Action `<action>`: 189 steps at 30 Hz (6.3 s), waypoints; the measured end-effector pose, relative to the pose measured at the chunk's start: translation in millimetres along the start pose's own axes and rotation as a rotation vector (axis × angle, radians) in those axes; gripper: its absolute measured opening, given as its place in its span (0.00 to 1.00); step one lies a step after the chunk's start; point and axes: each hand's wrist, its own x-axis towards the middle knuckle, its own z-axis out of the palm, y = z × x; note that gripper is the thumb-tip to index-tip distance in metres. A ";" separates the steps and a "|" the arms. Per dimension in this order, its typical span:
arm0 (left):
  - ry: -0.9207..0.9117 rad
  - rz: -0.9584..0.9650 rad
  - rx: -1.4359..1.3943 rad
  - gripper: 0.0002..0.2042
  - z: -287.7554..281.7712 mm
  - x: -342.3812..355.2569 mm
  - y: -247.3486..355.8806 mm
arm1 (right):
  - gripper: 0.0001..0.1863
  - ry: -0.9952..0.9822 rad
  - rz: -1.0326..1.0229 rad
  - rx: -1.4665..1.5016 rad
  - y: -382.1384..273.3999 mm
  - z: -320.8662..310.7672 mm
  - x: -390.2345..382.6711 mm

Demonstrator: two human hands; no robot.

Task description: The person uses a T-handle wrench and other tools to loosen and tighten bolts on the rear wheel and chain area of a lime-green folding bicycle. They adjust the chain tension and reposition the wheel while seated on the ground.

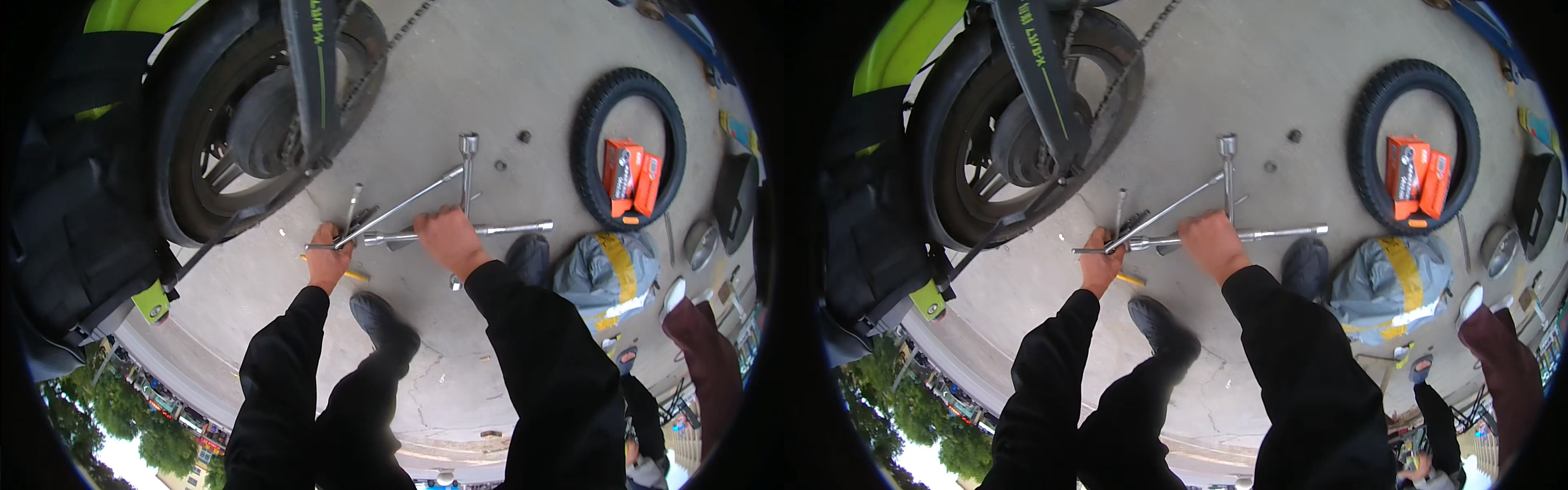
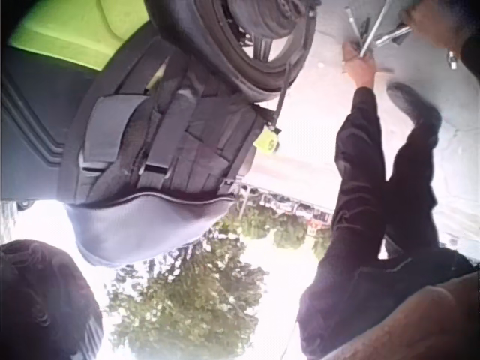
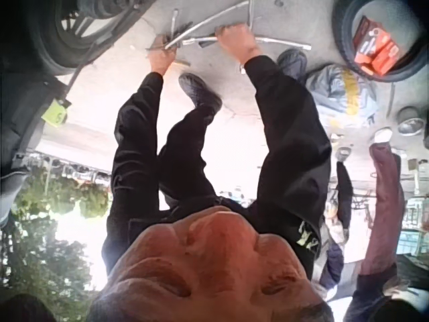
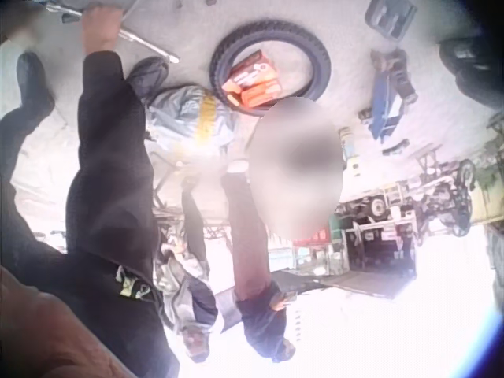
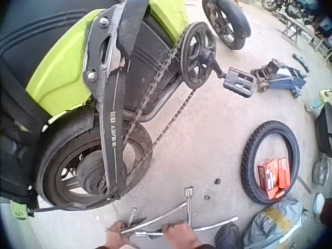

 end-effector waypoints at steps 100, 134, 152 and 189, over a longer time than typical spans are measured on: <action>-0.114 -1.269 -0.921 0.17 -205.0 -466.8 -33.6 | 0.12 0.102 0.606 0.141 106.9 -53.4 -28.8; 0.166 -1.141 -1.934 0.14 -470.3 -518.6 -167.6 | 0.09 -0.967 0.787 0.223 -162.5 -388.8 -392.0; -0.524 -0.561 -1.296 0.15 -849.4 3.5 -164.4 | 0.18 -0.871 1.311 0.810 -449.5 -365.5 -140.1; -0.860 1.421 1.263 0.19 -499.6 494.3 148.0 | 0.26 2.987 1.438 2.158 -569.6 -428.4 484.6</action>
